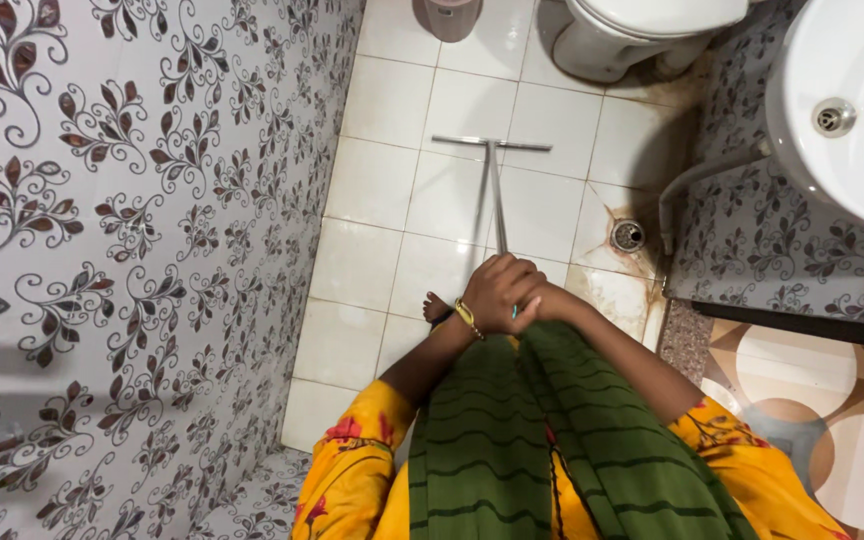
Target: The person uses a squeegee to push water across a tiled floor toward a drain in a small room.
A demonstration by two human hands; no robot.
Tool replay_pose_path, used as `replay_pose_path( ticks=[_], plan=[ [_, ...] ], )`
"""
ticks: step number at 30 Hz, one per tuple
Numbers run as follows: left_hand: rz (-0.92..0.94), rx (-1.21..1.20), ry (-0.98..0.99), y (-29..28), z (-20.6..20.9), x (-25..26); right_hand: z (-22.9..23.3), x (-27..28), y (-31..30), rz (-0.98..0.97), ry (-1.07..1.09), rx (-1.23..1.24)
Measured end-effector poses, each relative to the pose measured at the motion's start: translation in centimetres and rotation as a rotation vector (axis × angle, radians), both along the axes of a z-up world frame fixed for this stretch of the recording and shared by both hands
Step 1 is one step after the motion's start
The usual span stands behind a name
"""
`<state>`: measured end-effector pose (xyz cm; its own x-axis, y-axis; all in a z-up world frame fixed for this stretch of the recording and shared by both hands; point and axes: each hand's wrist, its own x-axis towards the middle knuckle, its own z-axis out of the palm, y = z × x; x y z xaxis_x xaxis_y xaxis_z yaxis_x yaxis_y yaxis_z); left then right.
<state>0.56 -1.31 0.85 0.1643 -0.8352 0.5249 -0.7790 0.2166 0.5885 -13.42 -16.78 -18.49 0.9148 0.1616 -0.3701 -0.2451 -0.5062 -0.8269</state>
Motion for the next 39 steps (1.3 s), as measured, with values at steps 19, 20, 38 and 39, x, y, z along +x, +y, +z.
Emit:
replay_pose_path(
  ticks=[19, 20, 38, 39],
  plan=[
    [-0.071, 0.161, 0.025, -1.2, -7.1, 5.3, -1.6, 7.2, -1.1, 0.024, -0.103, -0.167],
    [-0.064, 0.185, -0.001, -1.9, -9.1, 5.9, -1.8, 8.3, -1.6, -0.039, -0.113, -0.118],
    [-0.096, 0.028, -0.017, -0.8, 6.6, 2.3, 5.0, -0.7, 0.6, -0.049, -0.164, -0.192],
    [-0.102, 0.014, -0.005, -0.6, 7.5, 2.0, 5.7, -1.3, 0.9, -0.084, -0.158, -0.16]
  ],
)
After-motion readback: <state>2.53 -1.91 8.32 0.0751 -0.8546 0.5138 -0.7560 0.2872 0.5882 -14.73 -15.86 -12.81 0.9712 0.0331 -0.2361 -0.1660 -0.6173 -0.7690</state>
